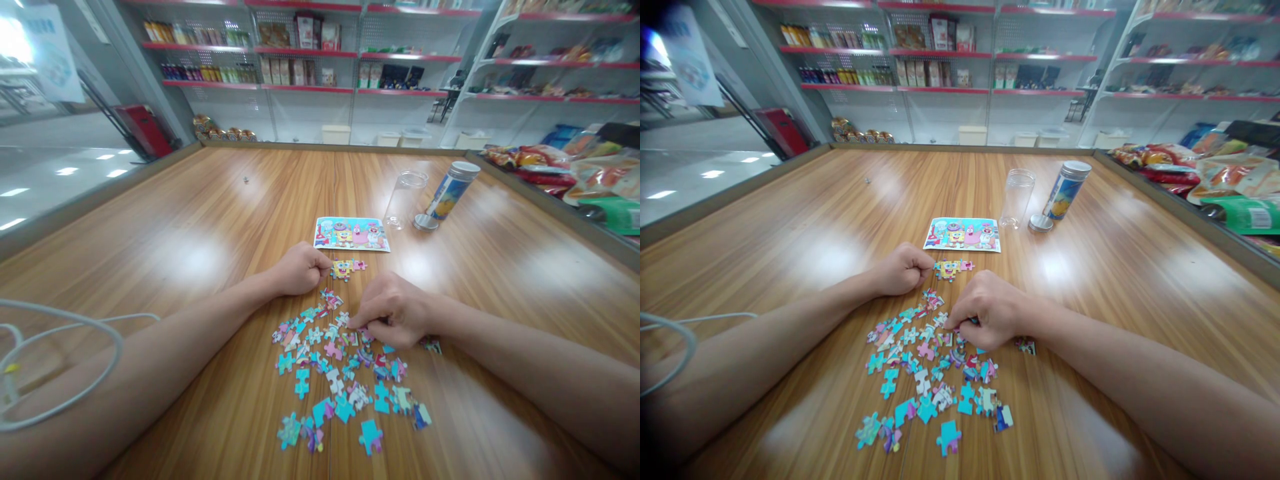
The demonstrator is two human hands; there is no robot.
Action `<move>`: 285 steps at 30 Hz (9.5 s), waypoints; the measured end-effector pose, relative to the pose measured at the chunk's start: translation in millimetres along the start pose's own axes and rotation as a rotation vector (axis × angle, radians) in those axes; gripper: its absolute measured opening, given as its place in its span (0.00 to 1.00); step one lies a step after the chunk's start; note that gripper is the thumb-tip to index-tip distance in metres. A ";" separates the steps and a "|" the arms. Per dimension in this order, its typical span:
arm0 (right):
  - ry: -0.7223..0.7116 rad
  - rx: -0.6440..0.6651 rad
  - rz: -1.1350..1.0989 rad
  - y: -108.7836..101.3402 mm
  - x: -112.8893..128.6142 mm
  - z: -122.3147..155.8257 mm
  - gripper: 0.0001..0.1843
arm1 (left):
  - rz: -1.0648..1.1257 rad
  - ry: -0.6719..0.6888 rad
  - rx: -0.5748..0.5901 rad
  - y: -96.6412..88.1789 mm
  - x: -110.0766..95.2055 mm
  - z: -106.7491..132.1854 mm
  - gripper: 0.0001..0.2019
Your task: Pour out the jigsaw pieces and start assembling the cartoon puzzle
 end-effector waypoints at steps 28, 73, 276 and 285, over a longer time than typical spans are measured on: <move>-0.006 -0.059 0.086 -0.7 2.9 -2.5 0.12 | -0.019 0.002 0.009 1.0 2.6 -0.1 0.04; 0.021 -0.085 0.150 0.1 -1.3 -1.6 0.15 | -0.025 -0.010 0.004 1.1 6.1 1.0 0.04; 0.790 0.348 -0.359 -22.7 -45.4 12.4 0.17 | -0.008 0.008 0.002 0.1 1.6 -0.4 0.04; 0.798 0.350 -0.371 -29.6 -53.6 18.7 0.18 | 0.008 -0.005 0.014 0.1 0.6 -0.3 0.03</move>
Point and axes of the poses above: each hand's wrist, its own z-axis away from the middle knuckle, its own y-axis out of the palm, x = y × z, the point moved 4 cm from there along -z, towards the middle knuckle, and after that the axes turned 2 degrees about -x, right-handed, at the moved point
